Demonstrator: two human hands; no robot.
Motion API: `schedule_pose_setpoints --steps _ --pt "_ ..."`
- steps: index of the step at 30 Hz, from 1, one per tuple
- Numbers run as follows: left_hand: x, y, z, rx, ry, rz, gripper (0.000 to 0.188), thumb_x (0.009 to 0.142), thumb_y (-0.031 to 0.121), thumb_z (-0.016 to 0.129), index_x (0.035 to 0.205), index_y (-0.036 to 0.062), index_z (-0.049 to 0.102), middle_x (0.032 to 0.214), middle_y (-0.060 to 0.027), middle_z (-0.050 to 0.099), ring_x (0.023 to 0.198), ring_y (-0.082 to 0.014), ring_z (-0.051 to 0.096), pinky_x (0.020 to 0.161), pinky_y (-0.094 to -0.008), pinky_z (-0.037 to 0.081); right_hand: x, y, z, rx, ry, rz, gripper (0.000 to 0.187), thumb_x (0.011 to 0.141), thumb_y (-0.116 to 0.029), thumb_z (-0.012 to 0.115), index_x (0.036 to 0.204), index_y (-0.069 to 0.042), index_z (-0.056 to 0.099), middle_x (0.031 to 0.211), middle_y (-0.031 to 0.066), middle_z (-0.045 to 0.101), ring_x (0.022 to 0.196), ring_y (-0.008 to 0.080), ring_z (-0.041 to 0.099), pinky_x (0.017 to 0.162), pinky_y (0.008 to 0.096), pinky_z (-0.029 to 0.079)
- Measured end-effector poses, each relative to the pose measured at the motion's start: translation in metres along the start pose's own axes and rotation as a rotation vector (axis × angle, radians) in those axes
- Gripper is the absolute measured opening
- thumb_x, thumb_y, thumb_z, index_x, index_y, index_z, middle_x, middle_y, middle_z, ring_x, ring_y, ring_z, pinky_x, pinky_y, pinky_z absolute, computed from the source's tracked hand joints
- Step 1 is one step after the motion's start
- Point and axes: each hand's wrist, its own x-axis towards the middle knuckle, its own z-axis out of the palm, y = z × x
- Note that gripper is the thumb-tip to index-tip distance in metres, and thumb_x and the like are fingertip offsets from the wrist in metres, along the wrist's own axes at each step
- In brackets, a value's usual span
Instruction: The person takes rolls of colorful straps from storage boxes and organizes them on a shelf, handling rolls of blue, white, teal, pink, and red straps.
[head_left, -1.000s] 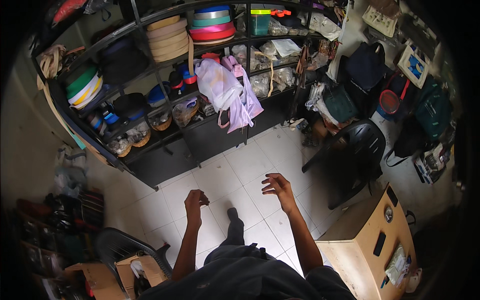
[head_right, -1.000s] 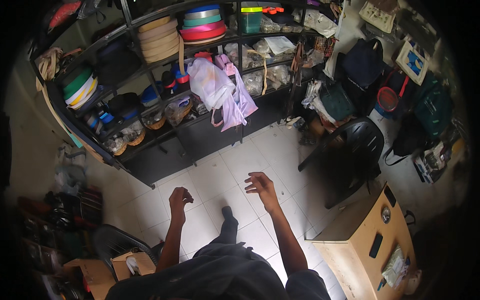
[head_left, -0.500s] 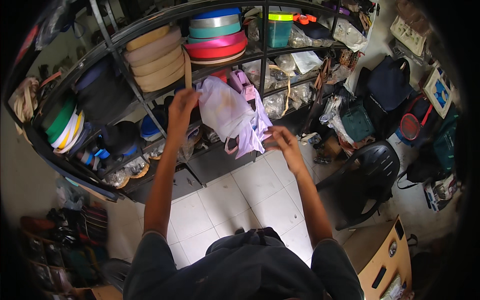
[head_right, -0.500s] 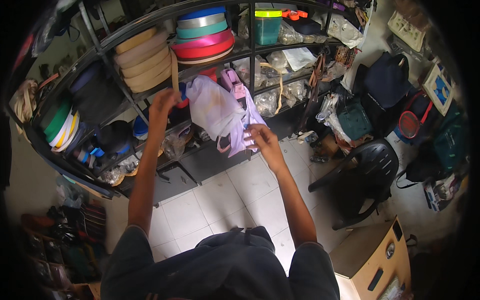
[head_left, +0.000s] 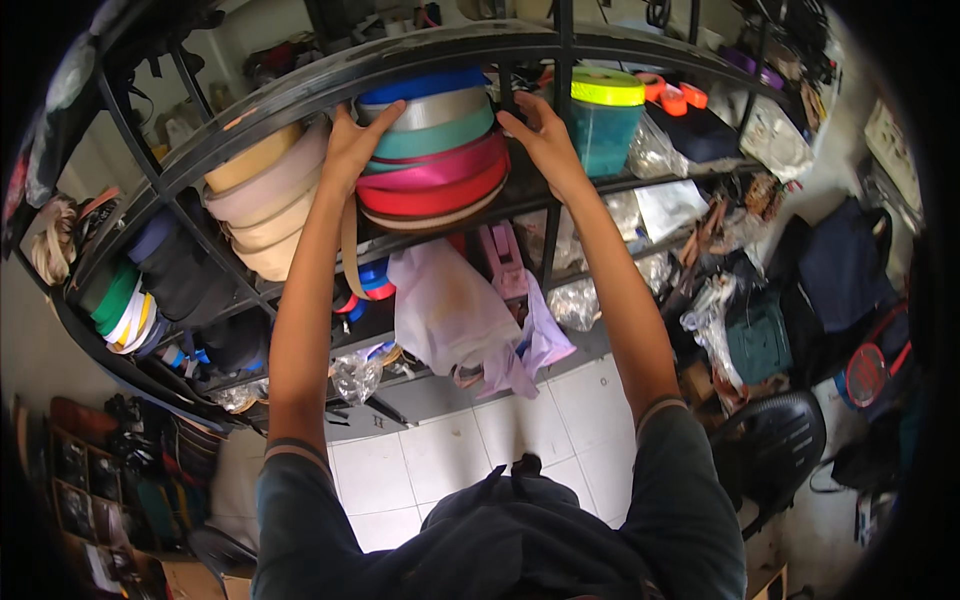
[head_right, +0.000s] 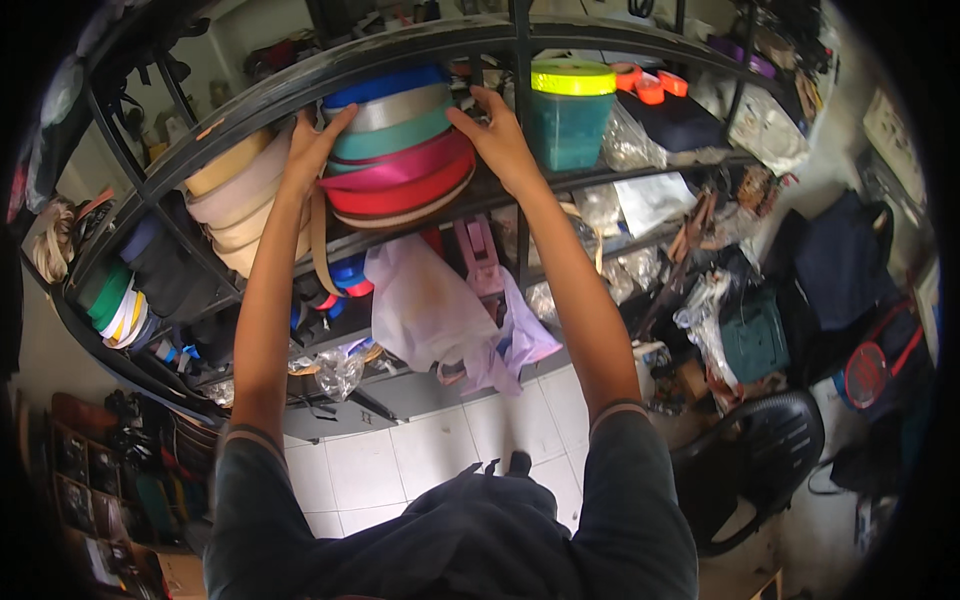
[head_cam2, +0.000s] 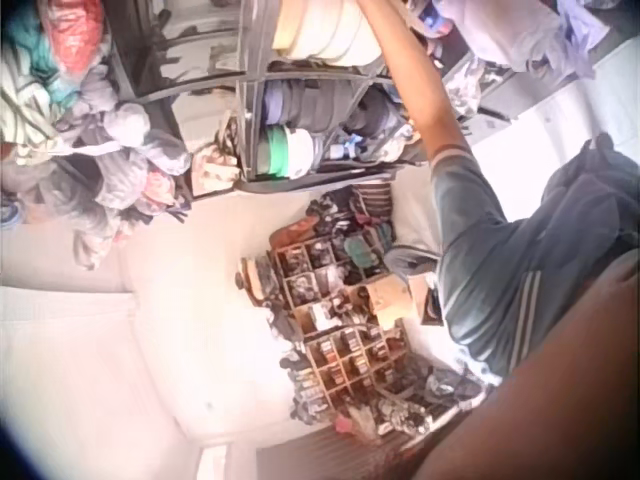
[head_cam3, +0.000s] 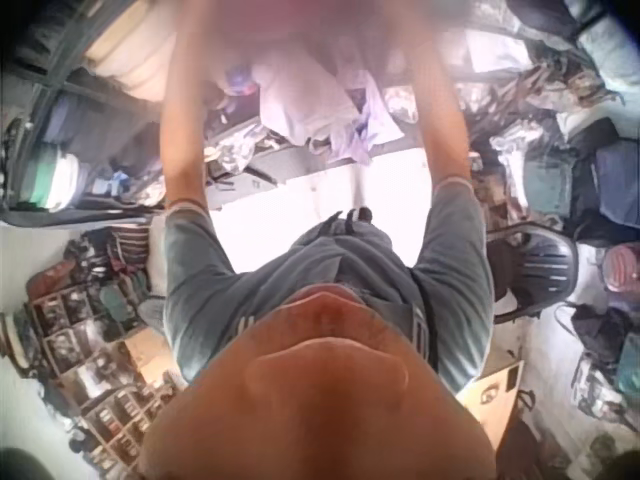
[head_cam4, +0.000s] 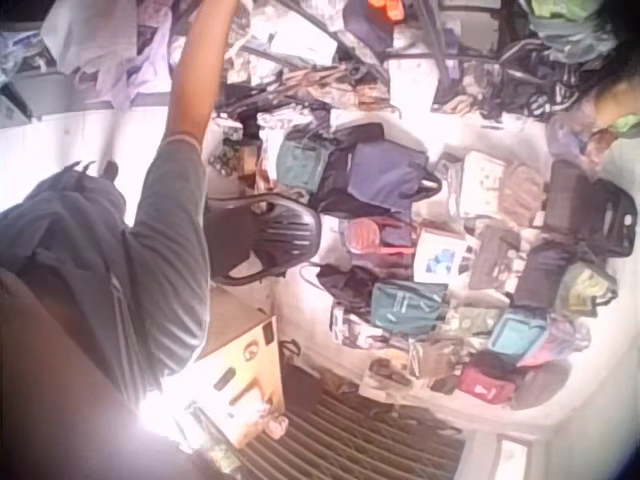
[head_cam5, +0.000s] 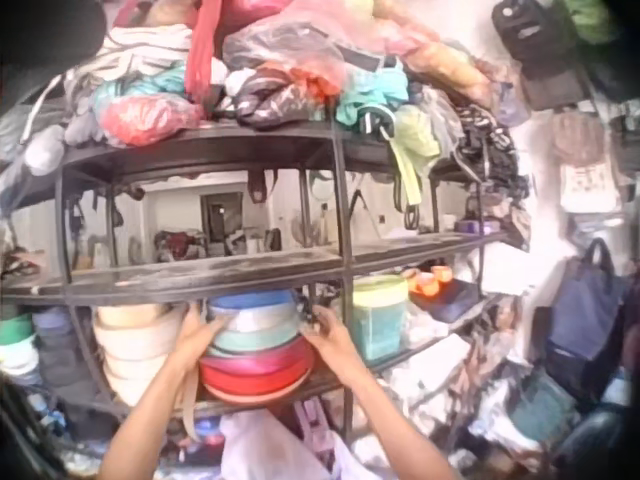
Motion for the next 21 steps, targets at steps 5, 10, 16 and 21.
schedule_pose_setpoints --steps 5,10,16,21 --pt "0.02 0.002 0.012 0.058 -0.071 -0.075 0.087 0.074 0.04 0.075 0.134 -0.0075 0.034 0.134 -0.0218 0.045 0.123 -0.029 0.045 0.105 -0.0318 0.032 0.068 0.013 0.004 0.034 -0.18 0.021 0.072 0.082 -0.035 0.07 0.135 0.003 0.039 0.133 0.0169 0.047 0.126 0.0247 0.042 0.104 0.0326 0.032" --pt "0.021 -0.006 0.021 -0.016 0.023 -0.092 0.079 0.073 0.038 0.076 0.129 -0.0062 0.043 0.125 -0.0215 0.052 0.117 -0.0278 0.049 0.102 -0.032 0.036 0.084 0.011 0.015 0.112 -0.307 0.147 0.088 0.072 -0.042 0.076 0.135 0.006 0.037 0.132 0.0199 0.048 0.12 0.0269 0.048 0.101 0.033 0.037" --pt "0.032 0.008 0.024 0.051 -0.063 -0.085 0.06 0.074 0.036 0.075 0.117 -0.0029 0.058 0.118 -0.017 0.06 0.109 -0.0245 0.055 0.096 -0.0297 0.04 0.112 0.039 0.006 0.215 -0.382 0.215 0.077 0.076 -0.035 0.074 0.135 0.001 0.039 0.133 0.0128 0.048 0.121 0.0251 0.045 0.102 0.0352 0.032" --pt "0.043 0.025 0.019 0.265 -0.294 -0.144 0.056 0.084 0.035 0.064 0.125 -0.0018 0.054 0.127 -0.0133 0.056 0.116 -0.025 0.052 0.1 -0.0308 0.039 0.112 0.058 0.003 0.399 -0.223 0.13 0.064 0.082 -0.021 0.068 0.134 -0.002 0.037 0.132 0.0124 0.045 0.123 0.0247 0.041 0.1 0.0406 0.034"
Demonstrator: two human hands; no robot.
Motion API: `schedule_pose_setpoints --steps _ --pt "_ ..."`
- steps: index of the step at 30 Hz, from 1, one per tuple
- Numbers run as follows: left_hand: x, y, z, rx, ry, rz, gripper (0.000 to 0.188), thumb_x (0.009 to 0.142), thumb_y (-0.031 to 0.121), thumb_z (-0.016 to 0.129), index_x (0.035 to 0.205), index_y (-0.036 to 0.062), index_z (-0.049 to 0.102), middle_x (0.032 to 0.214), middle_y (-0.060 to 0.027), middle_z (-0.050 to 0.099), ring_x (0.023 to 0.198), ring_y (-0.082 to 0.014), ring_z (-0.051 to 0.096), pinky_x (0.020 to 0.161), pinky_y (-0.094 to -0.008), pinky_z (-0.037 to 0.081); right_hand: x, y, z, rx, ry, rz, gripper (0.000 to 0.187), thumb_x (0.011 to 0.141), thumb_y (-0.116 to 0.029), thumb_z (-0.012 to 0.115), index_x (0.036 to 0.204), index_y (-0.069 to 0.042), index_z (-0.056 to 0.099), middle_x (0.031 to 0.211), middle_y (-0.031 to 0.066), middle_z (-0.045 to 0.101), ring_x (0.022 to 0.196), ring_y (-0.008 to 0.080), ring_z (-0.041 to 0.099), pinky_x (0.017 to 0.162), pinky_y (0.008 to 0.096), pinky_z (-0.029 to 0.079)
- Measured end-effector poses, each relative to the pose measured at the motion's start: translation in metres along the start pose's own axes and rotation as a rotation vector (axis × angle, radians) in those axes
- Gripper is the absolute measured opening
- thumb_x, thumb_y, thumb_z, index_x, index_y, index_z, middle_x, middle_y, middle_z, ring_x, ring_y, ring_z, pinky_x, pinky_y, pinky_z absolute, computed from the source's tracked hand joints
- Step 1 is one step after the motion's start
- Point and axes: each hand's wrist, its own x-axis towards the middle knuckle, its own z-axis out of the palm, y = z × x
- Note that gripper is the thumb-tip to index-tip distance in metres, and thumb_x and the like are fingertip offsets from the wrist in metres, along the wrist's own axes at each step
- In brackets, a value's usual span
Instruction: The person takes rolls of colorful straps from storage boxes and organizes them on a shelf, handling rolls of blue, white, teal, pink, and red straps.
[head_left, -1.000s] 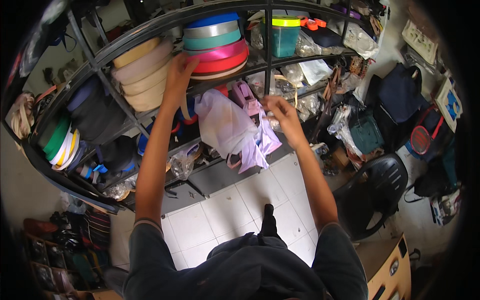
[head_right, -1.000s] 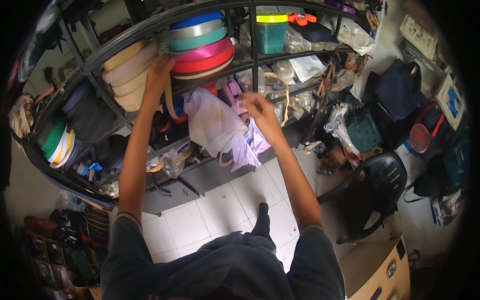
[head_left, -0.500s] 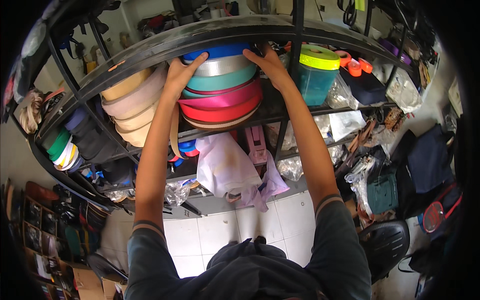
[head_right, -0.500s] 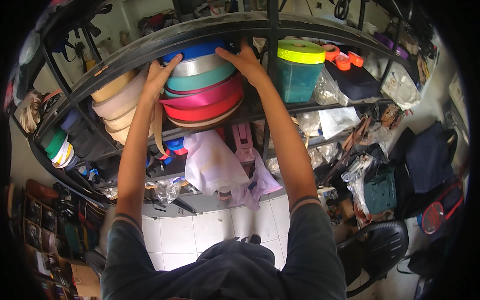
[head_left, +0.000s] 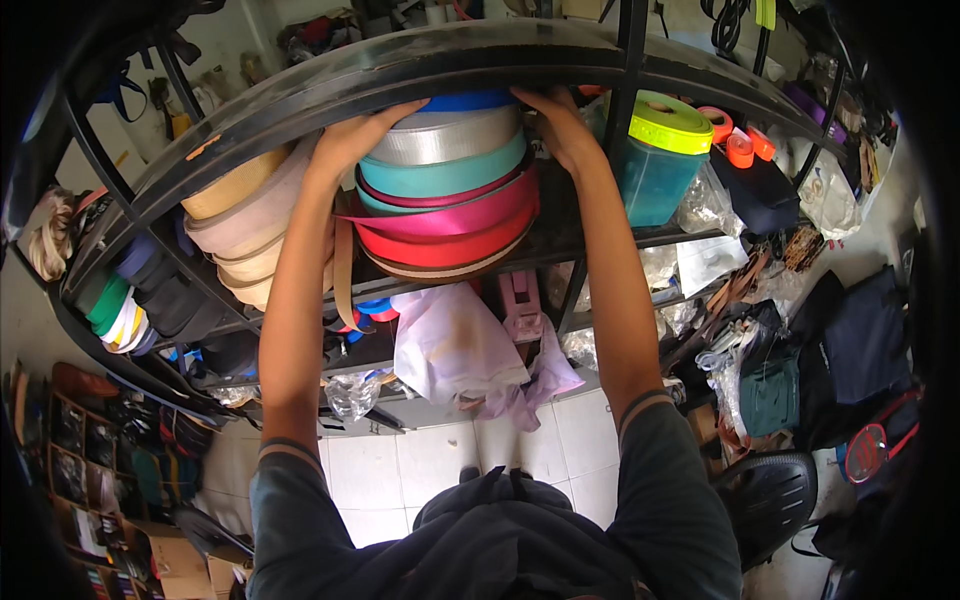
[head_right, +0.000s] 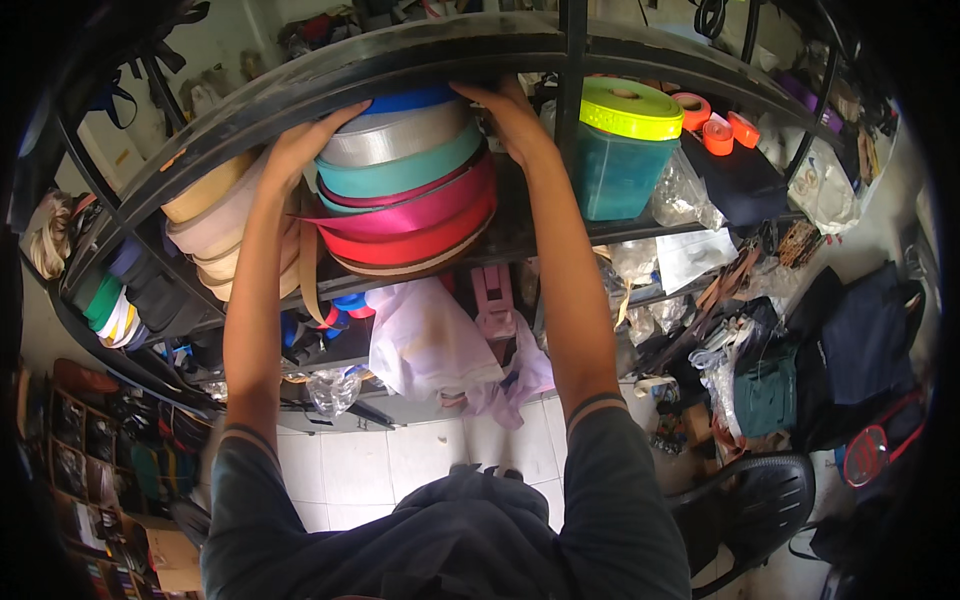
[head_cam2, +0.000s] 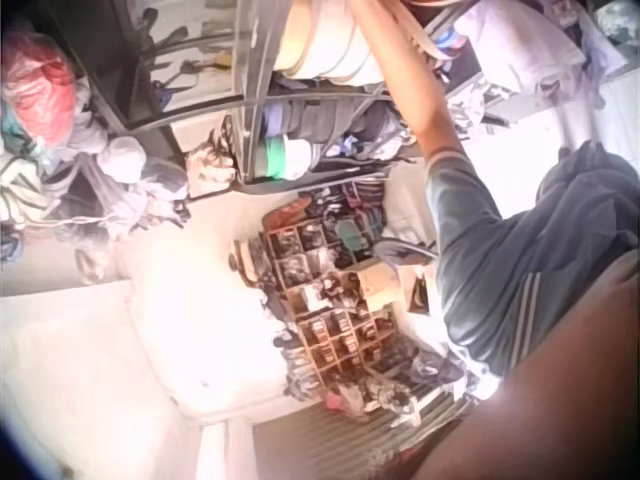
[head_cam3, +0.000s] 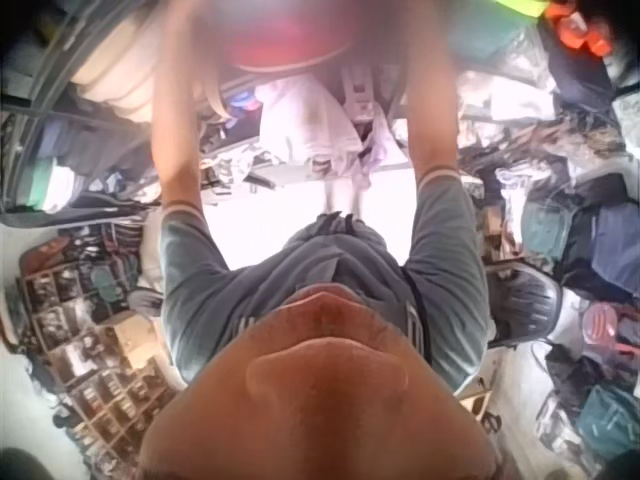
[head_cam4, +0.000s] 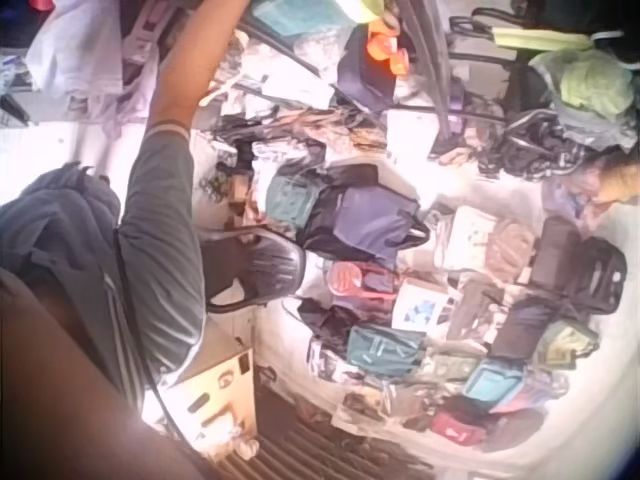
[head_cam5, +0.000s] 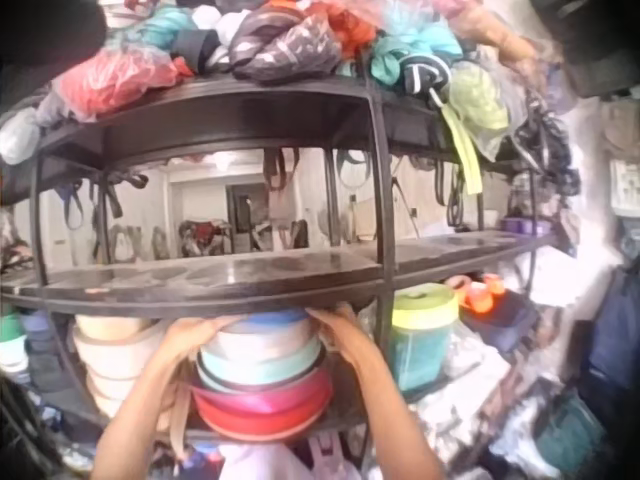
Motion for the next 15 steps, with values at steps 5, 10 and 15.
schedule_pose_setpoints --steps 5,10,15 --pt "0.021 -0.02 -0.004 0.013 -0.084 0.188 0.053 0.087 0.039 0.06 0.124 0.0008 0.057 0.13 -0.0125 0.054 0.118 -0.0215 0.049 0.104 -0.0315 0.036 -0.005 0.01 0.006 0.165 0.057 -0.115 0.064 0.083 -0.013 0.064 0.137 -0.006 0.031 0.135 0.012 0.039 0.124 0.0251 0.039 0.1 0.041 0.035" --pt "0.048 -0.047 -0.012 0.038 -0.157 0.257 0.05 0.09 0.036 0.058 0.128 0.0053 0.053 0.13 -0.0116 0.053 0.119 -0.0227 0.049 0.101 -0.0324 0.04 -0.004 0.004 0.013 0.335 0.068 -0.122 0.057 0.087 -0.007 0.057 0.137 -0.007 0.032 0.135 0.0116 0.04 0.124 0.0256 0.039 0.099 0.0434 0.036" --pt "0.075 -0.063 -0.011 0.11 -0.068 0.472 0.05 0.086 0.039 0.063 0.126 0.0095 0.056 0.126 -0.0117 0.057 0.114 -0.0243 0.053 0.098 -0.0325 0.042 0.006 0.013 0.001 0.414 0.061 -0.229 0.051 0.085 0.001 0.055 0.133 -0.007 0.037 0.13 0.0104 0.045 0.122 0.0275 0.043 0.102 0.0471 0.034"
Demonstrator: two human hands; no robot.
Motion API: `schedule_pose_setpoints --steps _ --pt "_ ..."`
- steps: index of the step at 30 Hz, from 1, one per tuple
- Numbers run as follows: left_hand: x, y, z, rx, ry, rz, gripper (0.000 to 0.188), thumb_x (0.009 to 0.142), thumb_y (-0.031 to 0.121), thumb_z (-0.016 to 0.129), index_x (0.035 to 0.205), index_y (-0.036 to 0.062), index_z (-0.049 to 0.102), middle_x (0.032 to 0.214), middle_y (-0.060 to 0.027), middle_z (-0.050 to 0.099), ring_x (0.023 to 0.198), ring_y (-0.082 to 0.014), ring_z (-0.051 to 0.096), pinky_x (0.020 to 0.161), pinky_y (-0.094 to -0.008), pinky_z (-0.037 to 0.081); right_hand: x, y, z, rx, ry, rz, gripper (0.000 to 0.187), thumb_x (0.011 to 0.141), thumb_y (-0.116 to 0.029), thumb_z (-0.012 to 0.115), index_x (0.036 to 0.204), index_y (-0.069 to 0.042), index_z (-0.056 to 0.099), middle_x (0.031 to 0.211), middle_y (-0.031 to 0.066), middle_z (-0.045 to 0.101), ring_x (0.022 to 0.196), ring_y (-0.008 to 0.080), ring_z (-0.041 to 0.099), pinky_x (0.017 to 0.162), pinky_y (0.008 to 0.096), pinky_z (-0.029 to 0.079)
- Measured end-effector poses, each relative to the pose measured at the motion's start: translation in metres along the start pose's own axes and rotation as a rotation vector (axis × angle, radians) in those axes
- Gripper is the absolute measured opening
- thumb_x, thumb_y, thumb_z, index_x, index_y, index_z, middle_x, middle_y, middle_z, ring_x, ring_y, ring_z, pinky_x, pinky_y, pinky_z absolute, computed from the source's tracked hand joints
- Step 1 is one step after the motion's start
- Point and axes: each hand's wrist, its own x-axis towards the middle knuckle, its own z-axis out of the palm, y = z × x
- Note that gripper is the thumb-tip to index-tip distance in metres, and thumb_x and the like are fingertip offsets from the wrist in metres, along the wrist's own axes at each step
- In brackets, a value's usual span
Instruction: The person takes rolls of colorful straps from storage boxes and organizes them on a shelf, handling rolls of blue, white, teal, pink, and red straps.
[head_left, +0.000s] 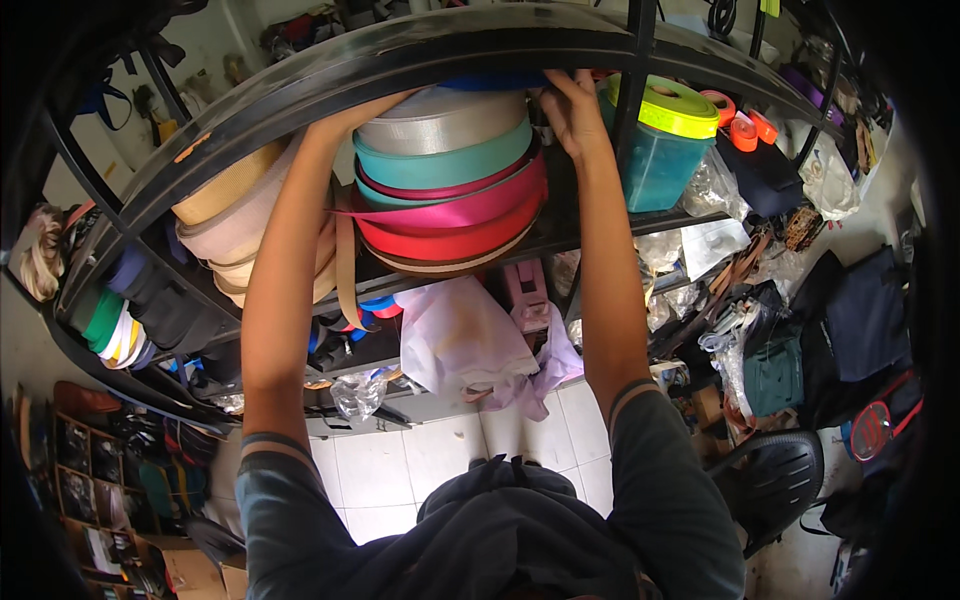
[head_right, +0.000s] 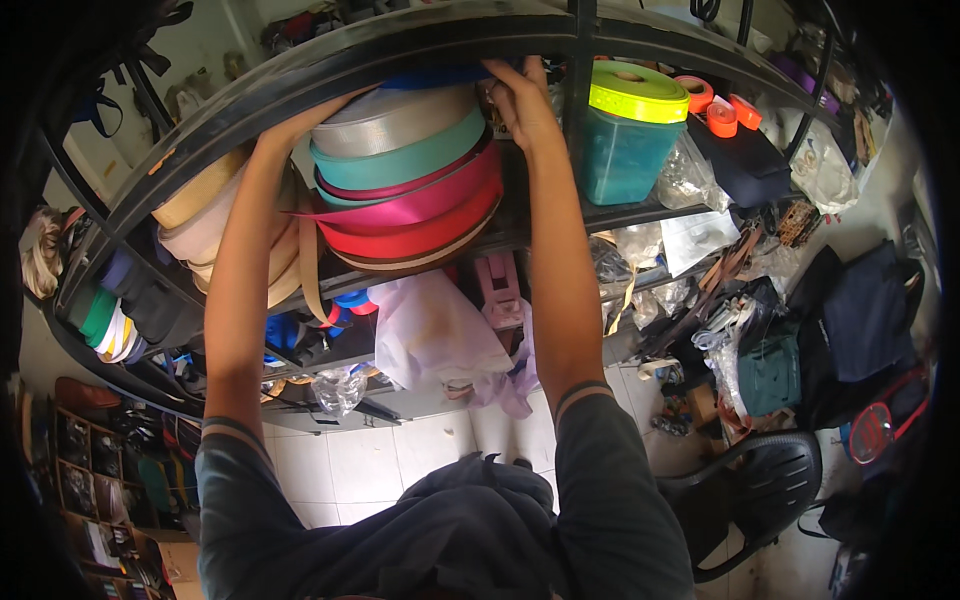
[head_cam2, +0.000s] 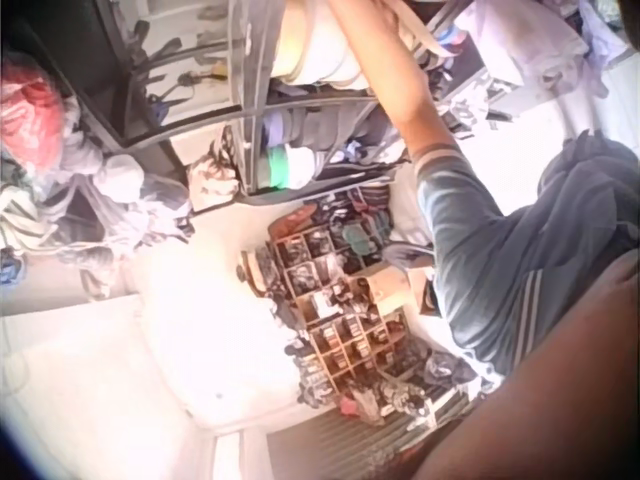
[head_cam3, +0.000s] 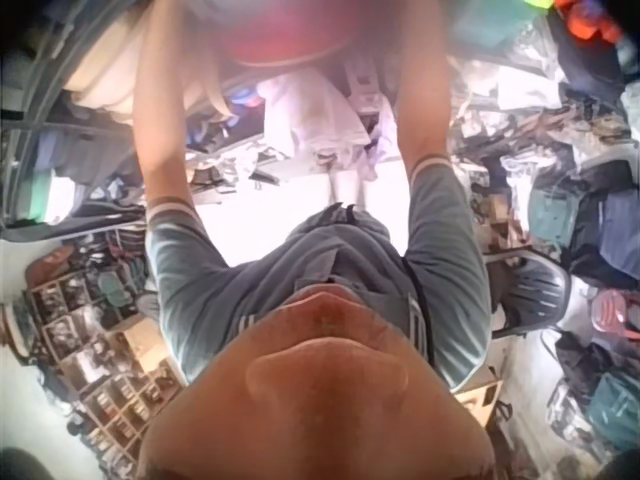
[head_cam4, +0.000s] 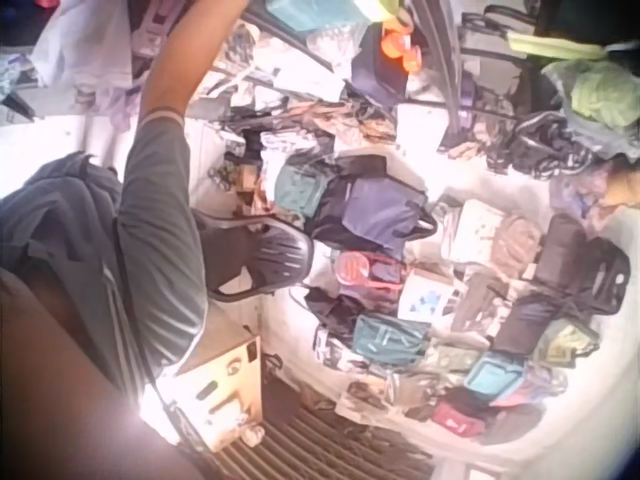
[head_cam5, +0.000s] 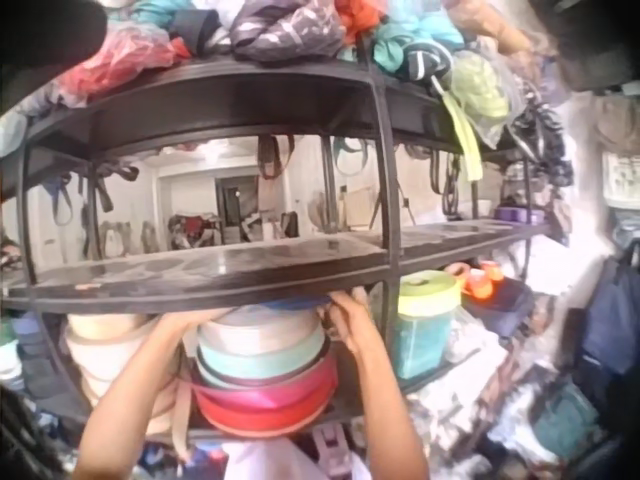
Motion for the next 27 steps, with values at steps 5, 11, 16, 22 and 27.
schedule_pose_setpoints --steps 5,11,16,22,27 --pt "-0.005 0.002 0.008 0.109 -0.008 0.038 0.045 0.087 0.034 0.063 0.124 0.0097 0.057 0.125 -0.013 0.057 0.114 -0.0258 0.053 0.096 -0.0338 0.043 -0.002 0.01 -0.009 0.18 0.035 -0.084 0.046 0.084 0.003 0.053 0.127 -0.009 0.044 0.127 0.0104 0.049 0.121 0.0294 0.045 0.104 0.0511 0.031" --pt "0.002 -0.027 0.0 0.072 -0.059 0.107 0.041 0.088 0.03 0.06 0.123 0.0082 0.056 0.124 -0.0136 0.057 0.115 -0.0246 0.053 0.096 -0.0338 0.044 0.011 0.018 -0.015 0.347 0.072 -0.083 0.048 0.083 -0.006 0.055 0.129 -0.01 0.043 0.136 0.0131 0.042 0.127 0.0325 0.037 0.108 0.0555 0.022" --pt "0.009 -0.011 -0.001 0.312 -0.097 0.162 0.045 0.088 0.032 0.059 0.125 0.0074 0.053 0.126 -0.0145 0.055 0.114 -0.0235 0.053 0.097 -0.0329 0.044 0.002 0.019 -0.025 0.418 0.16 -0.047 0.053 0.08 -0.01 0.059 0.13 -0.01 0.039 0.13 0.0177 0.043 0.123 0.0362 0.039 0.105 0.0579 0.028" --pt "0.025 -0.033 0.0 0.432 -0.143 0.093 0.051 0.088 0.043 0.056 0.126 0.0107 0.054 0.128 -0.0141 0.054 0.117 -0.0274 0.052 0.1 -0.0353 0.04 0.005 0.022 -0.016 0.497 0.316 -0.018 0.054 0.079 -0.017 0.052 0.13 -0.01 0.037 0.137 0.017 0.037 0.127 0.0415 0.033 0.106 0.0614 0.024" --pt "0.027 -0.006 0.015 0.515 -0.185 0.182 0.053 0.089 0.047 0.053 0.13 0.0123 0.051 0.13 -0.013 0.052 0.119 -0.028 0.05 0.102 -0.0363 0.038 0.005 0.033 -0.042 0.471 0.418 -0.019 0.053 0.081 -0.028 0.048 0.128 -0.009 0.035 0.134 0.0192 0.039 0.124 0.0418 0.036 0.103 0.0638 0.028"
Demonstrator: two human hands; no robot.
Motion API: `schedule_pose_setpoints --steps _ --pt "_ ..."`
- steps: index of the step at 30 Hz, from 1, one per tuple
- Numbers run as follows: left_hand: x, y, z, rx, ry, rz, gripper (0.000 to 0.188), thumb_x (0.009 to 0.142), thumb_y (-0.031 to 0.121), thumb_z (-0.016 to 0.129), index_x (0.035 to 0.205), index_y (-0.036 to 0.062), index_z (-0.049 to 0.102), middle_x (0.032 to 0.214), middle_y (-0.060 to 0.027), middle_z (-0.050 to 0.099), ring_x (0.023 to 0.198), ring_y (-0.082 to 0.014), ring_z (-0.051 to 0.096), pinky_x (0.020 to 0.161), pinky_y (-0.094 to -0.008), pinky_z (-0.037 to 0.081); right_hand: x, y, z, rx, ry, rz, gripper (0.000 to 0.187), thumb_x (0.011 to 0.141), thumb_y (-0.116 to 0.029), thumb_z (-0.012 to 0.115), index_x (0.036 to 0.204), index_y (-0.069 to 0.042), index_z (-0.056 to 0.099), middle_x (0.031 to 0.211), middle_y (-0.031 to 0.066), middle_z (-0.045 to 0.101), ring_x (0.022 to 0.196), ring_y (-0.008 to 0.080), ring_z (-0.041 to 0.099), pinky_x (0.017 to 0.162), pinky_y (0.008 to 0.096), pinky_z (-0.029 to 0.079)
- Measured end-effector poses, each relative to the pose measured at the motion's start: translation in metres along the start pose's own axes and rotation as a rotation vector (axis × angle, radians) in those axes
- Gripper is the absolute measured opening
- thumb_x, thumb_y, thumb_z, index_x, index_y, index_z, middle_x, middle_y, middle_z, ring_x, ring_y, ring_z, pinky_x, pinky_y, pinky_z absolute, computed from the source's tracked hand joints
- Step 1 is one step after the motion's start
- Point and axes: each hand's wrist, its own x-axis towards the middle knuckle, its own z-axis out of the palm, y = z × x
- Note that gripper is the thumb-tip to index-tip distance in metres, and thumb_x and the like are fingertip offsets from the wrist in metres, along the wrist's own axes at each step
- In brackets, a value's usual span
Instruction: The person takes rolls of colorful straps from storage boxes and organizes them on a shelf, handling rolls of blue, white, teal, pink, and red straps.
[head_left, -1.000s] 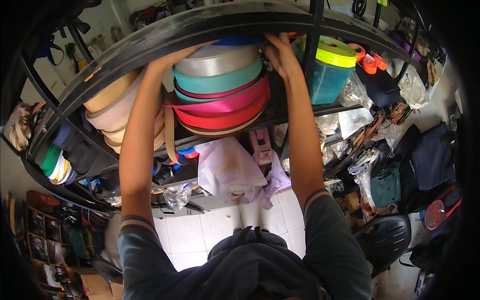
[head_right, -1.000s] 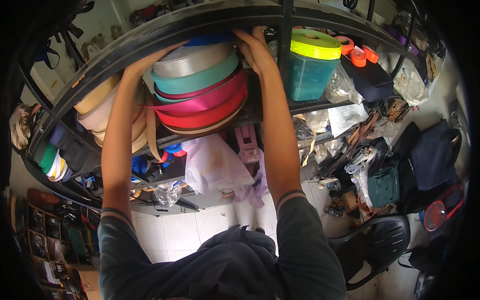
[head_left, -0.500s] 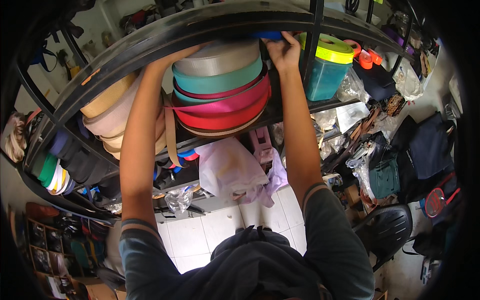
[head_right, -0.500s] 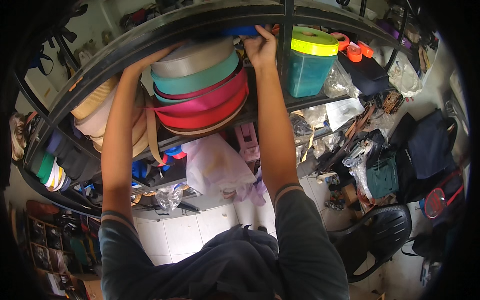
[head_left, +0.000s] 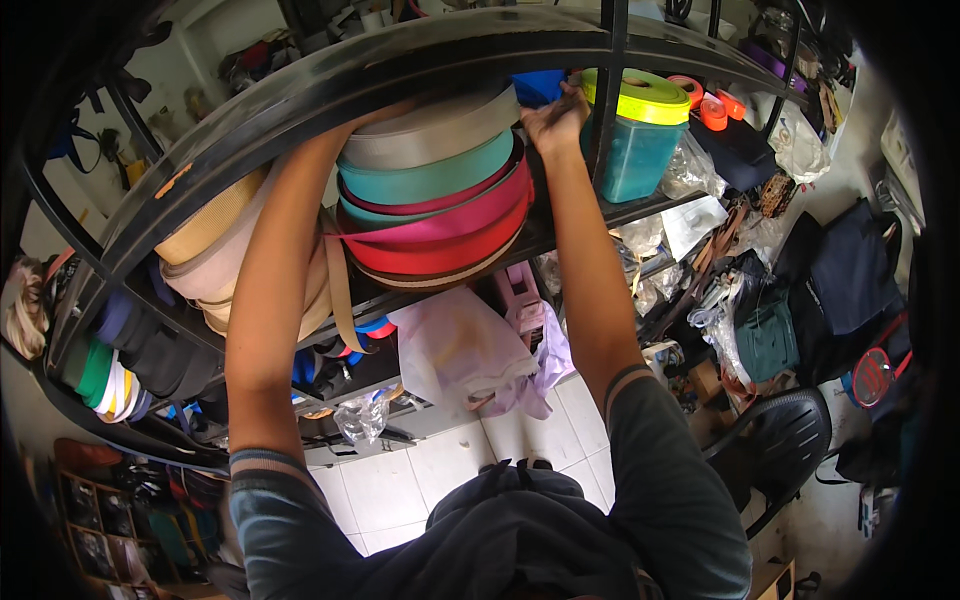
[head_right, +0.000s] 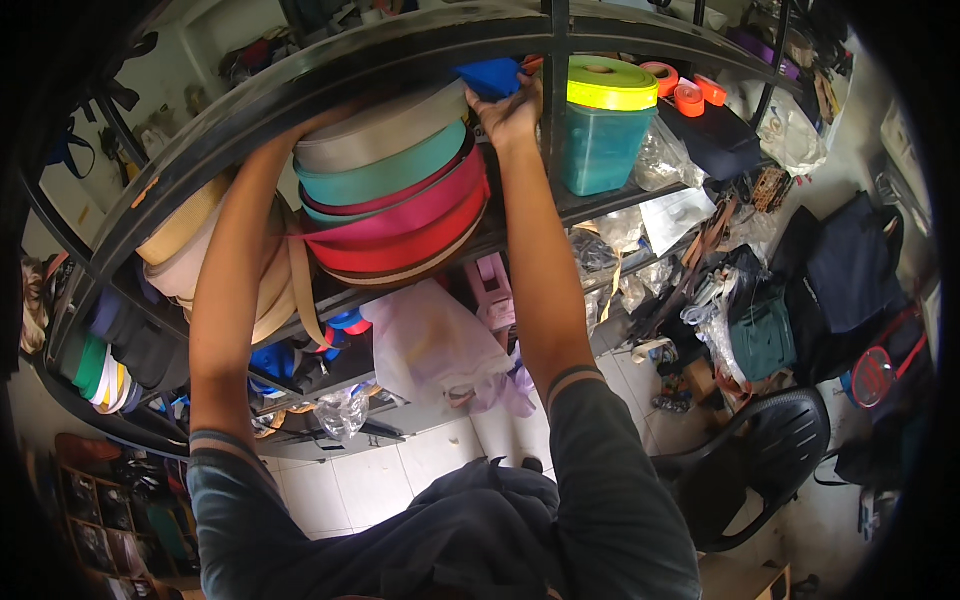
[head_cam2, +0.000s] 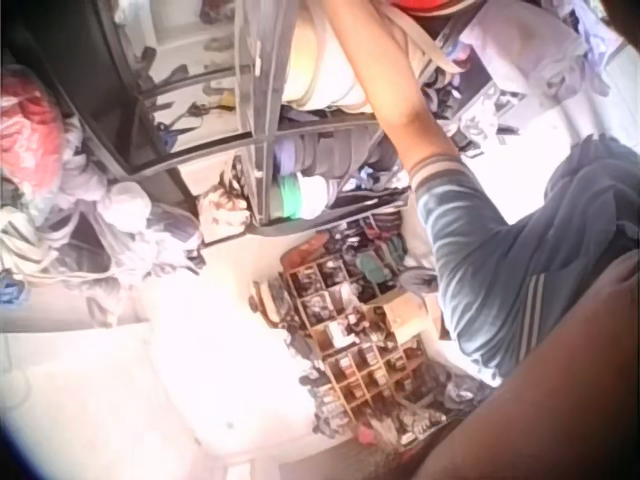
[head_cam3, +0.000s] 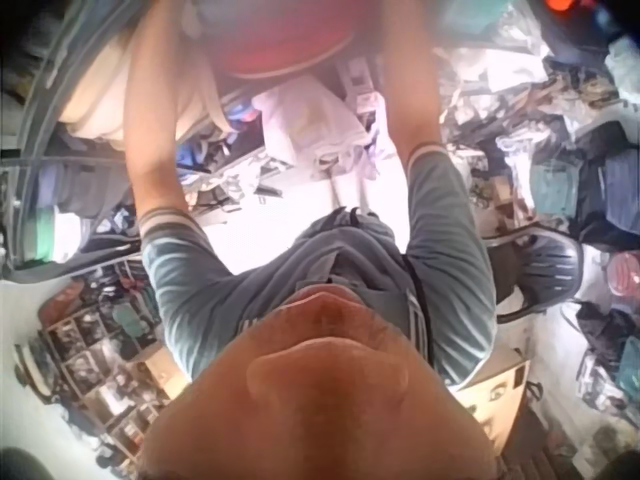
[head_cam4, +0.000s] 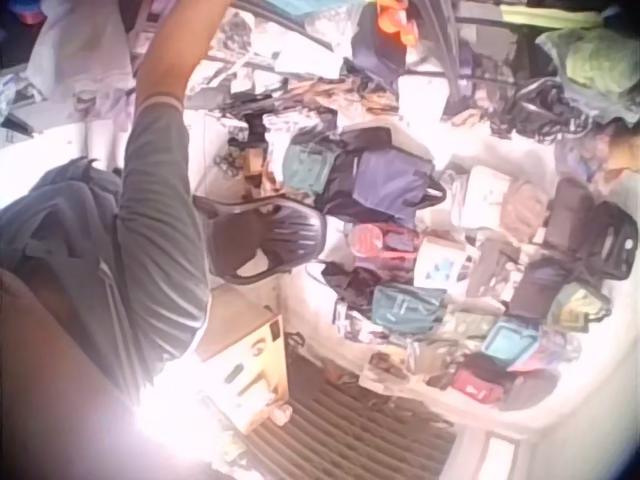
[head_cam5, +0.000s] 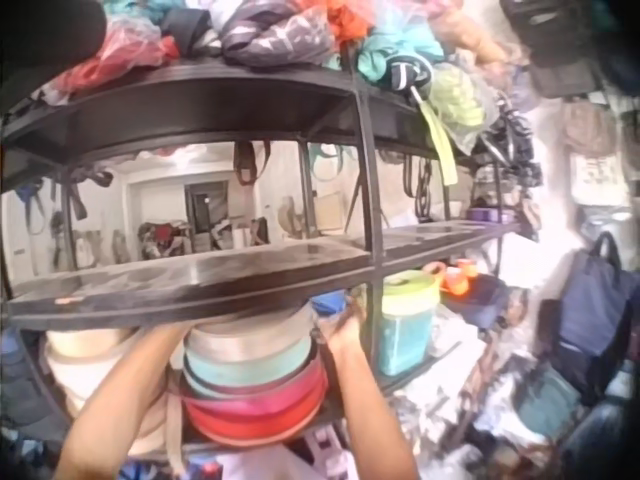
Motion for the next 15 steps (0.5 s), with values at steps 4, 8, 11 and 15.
schedule_pose_setpoints --steps 4,8,11,15 --pt "0.015 0.05 -0.021 -0.073 -0.142 0.019 0.056 0.089 0.048 0.052 0.132 0.0133 0.048 0.132 -0.0112 0.05 0.121 -0.0271 0.048 0.103 -0.0364 0.038 0.001 -0.004 -0.027 0.081 0.025 0.067 0.052 0.079 -0.028 0.048 0.125 -0.007 0.037 0.134 0.0185 0.039 0.125 0.0418 0.036 0.103 0.0627 0.029" --pt "0.011 0.024 -0.007 -0.067 -0.005 0.193 0.056 0.09 0.052 0.05 0.134 0.0174 0.047 0.136 -0.0107 0.047 0.123 -0.027 0.047 0.104 -0.0359 0.037 -0.029 0.006 -0.02 0.179 0.136 0.047 0.054 0.081 -0.029 0.044 0.129 -0.004 0.037 0.138 0.0203 0.036 0.126 0.043 0.034 0.103 0.0601 0.031" --pt "0.004 0.022 -0.009 -0.093 -0.017 0.152 0.054 0.089 0.05 0.051 0.132 0.0167 0.049 0.135 -0.0113 0.049 0.122 -0.0274 0.048 0.103 -0.0357 0.038 -0.047 0.004 -0.016 0.325 0.163 0.069 0.054 0.084 -0.031 0.042 0.131 -0.003 0.04 0.14 0.0206 0.036 0.127 0.0442 0.033 0.102 0.0581 0.034" --pt "-0.015 0.024 -0.005 -0.181 -0.03 -0.015 0.052 0.089 0.048 0.053 0.13 0.0157 0.051 0.133 -0.0121 0.051 0.12 -0.028 0.049 0.102 -0.0356 0.04 -0.069 0.0 -0.023 0.37 0.21 0.053 0.054 0.088 -0.038 0.039 0.13 -0.004 0.045 0.138 0.0181 0.042 0.127 0.0395 0.038 0.103 0.0576 0.034"
